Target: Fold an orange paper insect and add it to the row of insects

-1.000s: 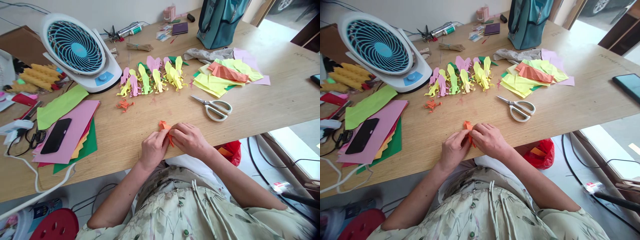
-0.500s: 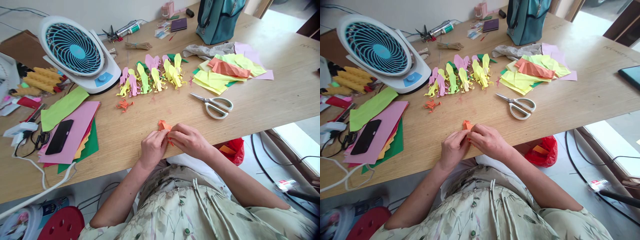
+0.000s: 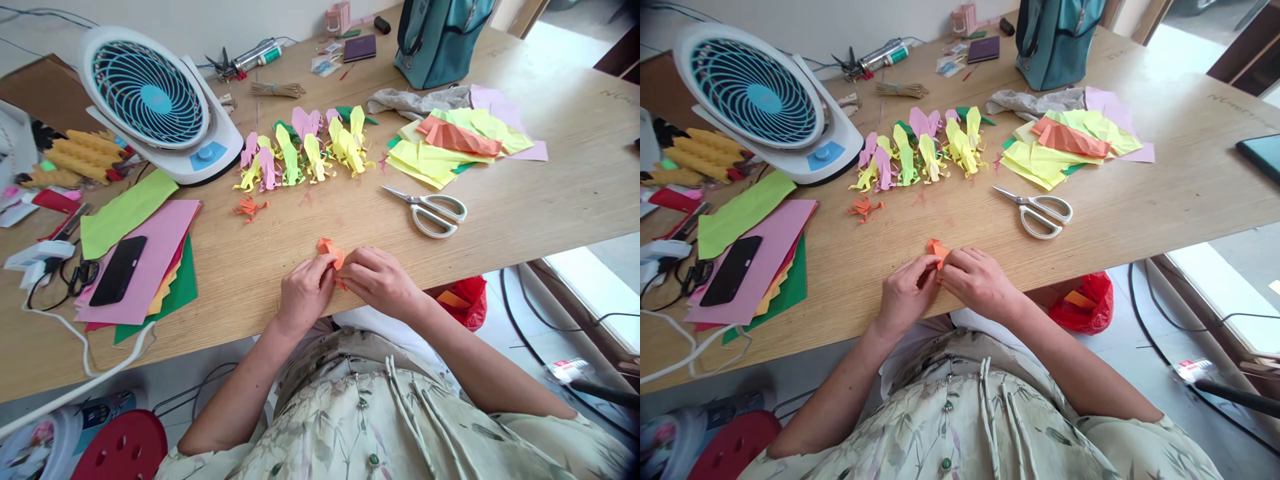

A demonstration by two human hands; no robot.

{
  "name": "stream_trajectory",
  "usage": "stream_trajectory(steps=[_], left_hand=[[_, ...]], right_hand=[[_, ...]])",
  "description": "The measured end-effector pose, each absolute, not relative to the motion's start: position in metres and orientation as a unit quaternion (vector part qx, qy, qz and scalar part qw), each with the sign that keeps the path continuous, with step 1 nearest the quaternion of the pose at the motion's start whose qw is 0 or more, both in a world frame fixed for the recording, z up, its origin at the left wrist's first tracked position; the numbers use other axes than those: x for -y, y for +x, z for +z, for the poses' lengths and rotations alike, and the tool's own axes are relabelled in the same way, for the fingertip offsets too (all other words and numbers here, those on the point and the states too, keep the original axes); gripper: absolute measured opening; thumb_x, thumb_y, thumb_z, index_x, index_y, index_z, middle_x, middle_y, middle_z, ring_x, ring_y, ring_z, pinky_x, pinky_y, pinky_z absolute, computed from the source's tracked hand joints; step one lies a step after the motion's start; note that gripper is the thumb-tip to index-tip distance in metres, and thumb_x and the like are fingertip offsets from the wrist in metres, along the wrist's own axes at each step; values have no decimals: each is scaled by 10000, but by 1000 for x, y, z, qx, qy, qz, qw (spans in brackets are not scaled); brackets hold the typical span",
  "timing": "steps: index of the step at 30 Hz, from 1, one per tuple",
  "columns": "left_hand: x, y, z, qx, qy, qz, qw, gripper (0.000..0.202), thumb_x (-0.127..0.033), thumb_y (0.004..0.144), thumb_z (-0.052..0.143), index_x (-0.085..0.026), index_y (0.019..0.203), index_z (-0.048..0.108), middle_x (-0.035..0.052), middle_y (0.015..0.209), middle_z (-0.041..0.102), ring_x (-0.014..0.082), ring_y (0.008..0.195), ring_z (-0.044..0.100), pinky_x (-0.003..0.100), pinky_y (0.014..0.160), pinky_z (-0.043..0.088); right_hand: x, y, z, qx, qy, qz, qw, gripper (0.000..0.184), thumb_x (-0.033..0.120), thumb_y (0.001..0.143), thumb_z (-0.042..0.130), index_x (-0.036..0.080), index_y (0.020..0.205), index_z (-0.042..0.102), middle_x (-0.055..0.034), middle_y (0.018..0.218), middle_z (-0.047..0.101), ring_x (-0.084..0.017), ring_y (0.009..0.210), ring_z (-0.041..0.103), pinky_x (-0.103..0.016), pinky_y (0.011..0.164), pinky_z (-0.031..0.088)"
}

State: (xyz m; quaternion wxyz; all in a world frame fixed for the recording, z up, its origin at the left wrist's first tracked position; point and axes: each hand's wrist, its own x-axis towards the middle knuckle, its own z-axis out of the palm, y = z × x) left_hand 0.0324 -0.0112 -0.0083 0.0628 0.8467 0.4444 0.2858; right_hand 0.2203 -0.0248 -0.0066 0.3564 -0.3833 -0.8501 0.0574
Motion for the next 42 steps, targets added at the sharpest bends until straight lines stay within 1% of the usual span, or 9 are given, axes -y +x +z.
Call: stream_trajectory(steps=[6, 9, 12, 15, 17, 25, 31, 35, 42], left_hand=[[8, 31, -4, -437, 861, 257, 40, 185, -121, 901, 582, -208, 1053, 640, 31, 966, 712, 161, 872, 677, 249, 749, 498], [6, 30, -1, -441, 865, 238, 21, 209, -117, 884, 595, -213, 1061, 652, 51, 1103, 666, 150, 902, 678, 229, 724, 510], [3, 29, 2, -419, 879, 224, 27, 275, -92, 875, 592, -218, 1115, 640, 54, 1304, 622, 171, 1060, 668, 254, 831, 535], [0, 27, 4, -400, 893, 203, 37, 348, -79, 885, 574, -211, 1205, 612, 44, 1352, 626, 195, 1163, 636, 311, 959, 522], [-1, 26, 4, -395, 899, 189, 36, 368, -94, 905, 559, -192, 1259, 592, 50, 1357, 631, 202, 1159, 640, 335, 983, 520], [-8, 25, 2, -373, 914, 157, 8, 330, -139, 944, 535, -141, 1266, 608, 70, 1357, 633, 211, 1154, 637, 353, 989, 526], [-10, 24, 3, -343, 927, 143, -40, 310, -176, 969, 516, -128, 1255, 627, 73, 1328, 654, 210, 1088, 647, 343, 937, 541], [-10, 24, 3, -339, 929, 140, -46, 313, -186, 982, 503, -142, 1266, 627, 65, 1325, 658, 196, 1081, 645, 326, 922, 542], [-8, 24, 6, -339, 934, 94, -64, 334, -180, 975, 507, -173, 1289, 619, 38, 1381, 619, 208, 1078, 635, 319, 815, 559]], right_hand=[[35, 223, -12, 848, -395, 45, 350, 196, 210, 999, 484, 199, 934, 669, -64, 893, 692, -165, 803, 599, -322, 741, 426], [40, 221, -16, 844, -403, 37, 351, 169, 194, 985, 510, 203, 931, 670, -58, 908, 707, -162, 793, 599, -328, 742, 419], [43, 218, -18, 838, -411, 27, 359, 125, 173, 962, 550, 196, 920, 665, -51, 921, 719, -160, 784, 594, -330, 738, 415], [46, 216, -21, 831, -417, 13, 367, 90, 154, 942, 580, 190, 928, 661, -45, 938, 728, -156, 788, 594, -328, 736, 412], [48, 215, -24, 830, -417, 6, 370, 87, 137, 934, 589, 190, 928, 658, -39, 951, 733, -152, 788, 595, -328, 743, 412], [49, 214, -28, 835, -414, -2, 363, 108, 137, 934, 601, 187, 1010, 659, -36, 1001, 748, -156, 812, 611, -334, 770, 418], [49, 214, -28, 833, -415, 2, 366, 113, 145, 938, 599, 179, 1024, 664, -37, 1009, 748, -153, 816, 608, -332, 771, 419], [49, 215, -30, 835, -415, 3, 361, 124, 150, 943, 594, 178, 1039, 666, -40, 1019, 748, -154, 828, 606, -334, 773, 419], [49, 217, -31, 842, -402, 6, 359, 138, 133, 946, 578, 169, 1046, 666, -55, 1020, 744, -164, 832, 609, -336, 742, 415]])
